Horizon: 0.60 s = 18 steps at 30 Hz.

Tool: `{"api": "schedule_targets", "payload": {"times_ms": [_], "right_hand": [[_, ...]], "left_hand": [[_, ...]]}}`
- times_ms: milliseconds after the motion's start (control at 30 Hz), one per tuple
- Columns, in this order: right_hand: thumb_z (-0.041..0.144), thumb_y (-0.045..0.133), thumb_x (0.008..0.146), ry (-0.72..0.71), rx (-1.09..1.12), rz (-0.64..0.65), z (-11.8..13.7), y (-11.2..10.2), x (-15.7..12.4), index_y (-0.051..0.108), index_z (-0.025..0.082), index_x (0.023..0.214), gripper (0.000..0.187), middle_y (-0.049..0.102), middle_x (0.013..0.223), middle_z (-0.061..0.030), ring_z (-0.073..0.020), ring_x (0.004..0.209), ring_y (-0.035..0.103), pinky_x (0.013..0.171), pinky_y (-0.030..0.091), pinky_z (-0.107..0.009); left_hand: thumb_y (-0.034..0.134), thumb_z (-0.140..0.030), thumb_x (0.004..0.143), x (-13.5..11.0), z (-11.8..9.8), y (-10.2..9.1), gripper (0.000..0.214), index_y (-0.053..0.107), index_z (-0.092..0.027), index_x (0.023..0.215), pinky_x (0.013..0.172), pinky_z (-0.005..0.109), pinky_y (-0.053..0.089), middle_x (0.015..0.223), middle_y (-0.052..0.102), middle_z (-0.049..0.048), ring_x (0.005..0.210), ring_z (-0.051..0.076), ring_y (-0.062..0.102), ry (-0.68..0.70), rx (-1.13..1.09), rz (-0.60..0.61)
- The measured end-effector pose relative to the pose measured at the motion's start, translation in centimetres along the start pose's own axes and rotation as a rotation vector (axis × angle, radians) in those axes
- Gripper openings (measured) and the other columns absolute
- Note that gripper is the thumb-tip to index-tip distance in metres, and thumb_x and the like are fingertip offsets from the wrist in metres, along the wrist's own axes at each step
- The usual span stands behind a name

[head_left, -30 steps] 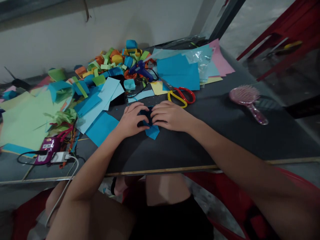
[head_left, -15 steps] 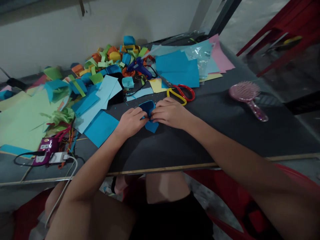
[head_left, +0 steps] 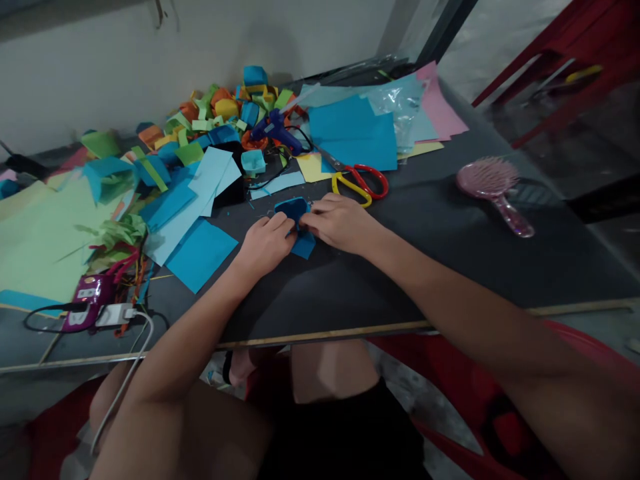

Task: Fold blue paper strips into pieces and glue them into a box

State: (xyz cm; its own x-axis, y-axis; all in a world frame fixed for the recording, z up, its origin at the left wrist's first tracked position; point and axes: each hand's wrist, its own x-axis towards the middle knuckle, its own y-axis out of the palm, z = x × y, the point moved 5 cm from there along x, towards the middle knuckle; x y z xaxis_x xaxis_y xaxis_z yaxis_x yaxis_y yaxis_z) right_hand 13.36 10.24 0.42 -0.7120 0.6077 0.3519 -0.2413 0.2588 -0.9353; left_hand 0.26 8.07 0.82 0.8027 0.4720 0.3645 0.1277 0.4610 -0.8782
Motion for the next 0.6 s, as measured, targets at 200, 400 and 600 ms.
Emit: {"api": "schedule_targets", "payload": {"times_ms": [200, 400, 600], "right_hand": [[0.014, 0.040, 0.096, -0.005, -0.020, 0.018, 0.7, -0.7, 0.1, 0.071, 0.016, 0.088, 0.033, 0.064, 0.071, -0.0075, -0.0187, 0.076, 0.050, 0.068, 0.032, -0.032], [0.012, 0.040, 0.097, 0.023, -0.017, 0.026, 1.2, -0.8, 0.0, 0.072, 0.015, 0.082, 0.035, 0.070, 0.094, -0.0083, -0.0197, 0.089, 0.051, 0.071, 0.033, -0.032], [0.013, 0.041, 0.096, 0.109, -0.051, 0.121, 1.3, -1.2, 0.4, 0.071, 0.015, 0.077, 0.035, 0.066, 0.081, -0.0091, -0.0202, 0.086, 0.050, 0.066, 0.030, -0.032]], "left_hand": [[0.042, -0.016, 0.098, 0.2, -0.1, 0.1, 0.034, 0.068, -0.014, 0.076, 0.065, 0.033, 0.038, 0.086, 0.066, 0.0090, 0.087, 0.020, 0.057, -0.002, 0.023, 0.004], [0.041, -0.012, 0.096, 0.1, -0.1, -0.5, 0.035, 0.066, -0.016, 0.073, 0.062, 0.032, 0.037, 0.085, 0.066, 0.0084, 0.086, 0.020, 0.057, -0.013, 0.070, -0.040], [0.041, -0.011, 0.096, 0.1, 0.1, -0.6, 0.033, 0.066, -0.016, 0.075, 0.063, 0.033, 0.036, 0.084, 0.067, 0.0075, 0.081, 0.019, 0.057, -0.030, 0.023, -0.036]]}}
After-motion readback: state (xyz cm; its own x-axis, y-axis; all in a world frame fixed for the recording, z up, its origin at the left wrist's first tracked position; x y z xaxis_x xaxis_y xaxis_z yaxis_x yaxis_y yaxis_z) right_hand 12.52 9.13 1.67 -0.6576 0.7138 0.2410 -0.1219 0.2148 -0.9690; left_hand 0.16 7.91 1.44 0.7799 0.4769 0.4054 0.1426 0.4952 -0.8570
